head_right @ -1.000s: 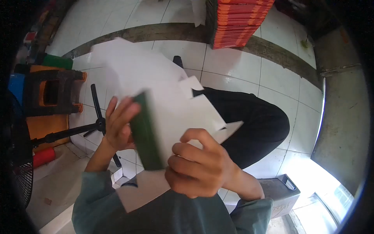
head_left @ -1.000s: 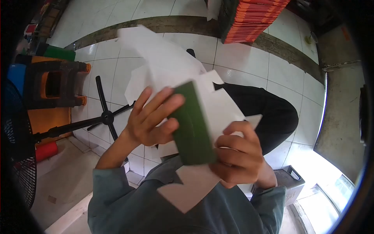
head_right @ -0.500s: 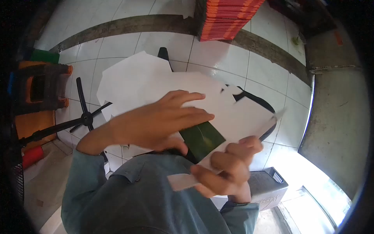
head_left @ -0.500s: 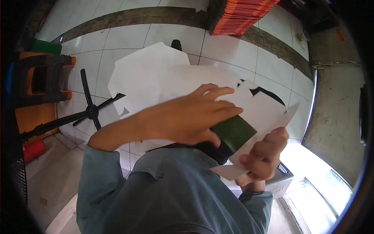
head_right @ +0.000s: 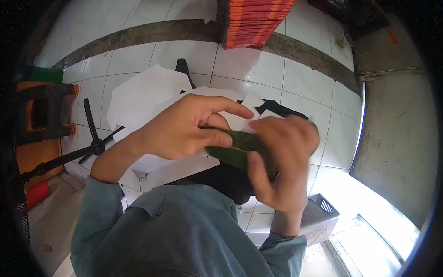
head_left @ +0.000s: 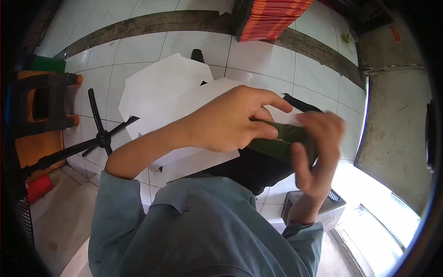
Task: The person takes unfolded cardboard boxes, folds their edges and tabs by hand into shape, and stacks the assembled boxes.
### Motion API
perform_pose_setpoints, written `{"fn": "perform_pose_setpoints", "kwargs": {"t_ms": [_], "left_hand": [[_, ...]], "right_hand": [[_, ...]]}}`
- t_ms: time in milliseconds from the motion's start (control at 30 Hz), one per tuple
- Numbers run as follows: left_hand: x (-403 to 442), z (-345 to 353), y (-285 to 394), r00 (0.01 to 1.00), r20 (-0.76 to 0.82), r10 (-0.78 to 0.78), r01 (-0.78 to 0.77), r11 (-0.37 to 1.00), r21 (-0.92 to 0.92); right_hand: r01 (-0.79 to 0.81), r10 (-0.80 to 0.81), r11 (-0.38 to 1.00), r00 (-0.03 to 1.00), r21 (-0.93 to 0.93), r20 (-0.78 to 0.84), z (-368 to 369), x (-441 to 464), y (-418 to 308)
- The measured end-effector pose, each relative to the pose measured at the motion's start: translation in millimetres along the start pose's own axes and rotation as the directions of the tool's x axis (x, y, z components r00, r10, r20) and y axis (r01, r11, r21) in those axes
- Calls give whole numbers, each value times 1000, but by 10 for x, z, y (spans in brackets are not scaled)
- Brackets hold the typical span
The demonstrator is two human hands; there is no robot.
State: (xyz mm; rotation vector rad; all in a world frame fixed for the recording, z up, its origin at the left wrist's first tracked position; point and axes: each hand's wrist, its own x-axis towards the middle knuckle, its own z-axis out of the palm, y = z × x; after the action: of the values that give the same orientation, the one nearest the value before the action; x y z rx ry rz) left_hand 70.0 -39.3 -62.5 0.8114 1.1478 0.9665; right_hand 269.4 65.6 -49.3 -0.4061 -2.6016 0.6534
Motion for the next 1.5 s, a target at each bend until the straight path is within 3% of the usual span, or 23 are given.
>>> {"fn": "perform_pose_setpoints", "kwargs": {"t_ms": [100,200,267,300,333,400,467,500,633,667,733,767,933,1000,1033,1100,1200,1267,1333,1400,1433,1467,1500], "left_hand": [[-9,34,11,995,-19,94,-90,984,151],[-2,53,73,995,-71,70,-63,994,93],[48,91,91,975,-196,103,-147,963,-226],[91,85,77,962,-211,172,-227,934,-277],[106,107,82,962,-212,174,-229,934,-275],[130,167,91,899,-334,285,-408,823,-396],[161,206,80,883,-356,307,-446,785,-430],[169,225,83,880,-387,276,-452,738,-501],[203,302,20,839,-453,302,-524,674,-520],[199,309,5,837,-456,303,-527,674,-519],[191,321,-13,792,-405,457,-582,767,-271],[109,253,41,850,-318,421,-492,849,-194],[2,269,55,892,-277,357,-418,884,-209],[-30,355,41,895,-283,345,-417,873,-253],[-19,446,7,826,-382,415,-505,846,-172],[-37,384,17,854,-342,391,-470,862,-188],[-41,313,51,899,-246,364,-424,863,-273],[20,442,-24,787,-367,497,-611,711,-349],[-43,427,-31,809,-329,488,-577,767,-281],[-69,309,-51,850,-163,501,-526,824,-210],[-131,251,-26,895,-126,429,-437,780,-449],[-98,232,-75,895,-125,427,-435,781,-448],[-44,208,-163,816,-169,553,-572,731,-371]], "right_hand": [[-35,23,993,994,111,107,31,12,30],[-30,-47,972,946,-233,-319,147,22,7],[97,-175,969,919,-227,-354,244,-106,-96],[169,-229,958,937,-230,-265,309,-133,-164],[236,-277,945,945,-225,-175,384,-161,-245],[149,-170,977,976,-153,-133,467,-198,-276],[165,-138,983,953,81,-271,495,-131,-135],[296,-200,936,893,191,-403,556,-78,-71],[307,-246,949,860,68,-448,521,-74,-110],[310,-248,948,859,69,-448,479,-59,-123],[139,-149,989,890,-56,-430,379,-40,-149],[137,-161,987,898,-89,-409,341,-34,-136],[204,-176,978,906,35,-386,287,-73,-111],[91,-125,991,910,-102,-396,275,-46,-140],[92,-126,990,910,-103,-396,265,-74,-133],[188,-139,979,895,77,-423,240,-140,-100],[298,-228,947,887,121,-402,250,-131,-107],[196,-182,981,919,3,-351,275,-117,-140],[122,-172,983,864,-135,-474,401,-87,-117],[123,-153,988,864,-94,-479,406,-81,-141],[110,-115,993,856,-40,-504,399,-52,-157],[98,-76,995,845,14,-530,390,-26,-179],[62,-50,998,866,8,-498,369,-16,-217]]}}
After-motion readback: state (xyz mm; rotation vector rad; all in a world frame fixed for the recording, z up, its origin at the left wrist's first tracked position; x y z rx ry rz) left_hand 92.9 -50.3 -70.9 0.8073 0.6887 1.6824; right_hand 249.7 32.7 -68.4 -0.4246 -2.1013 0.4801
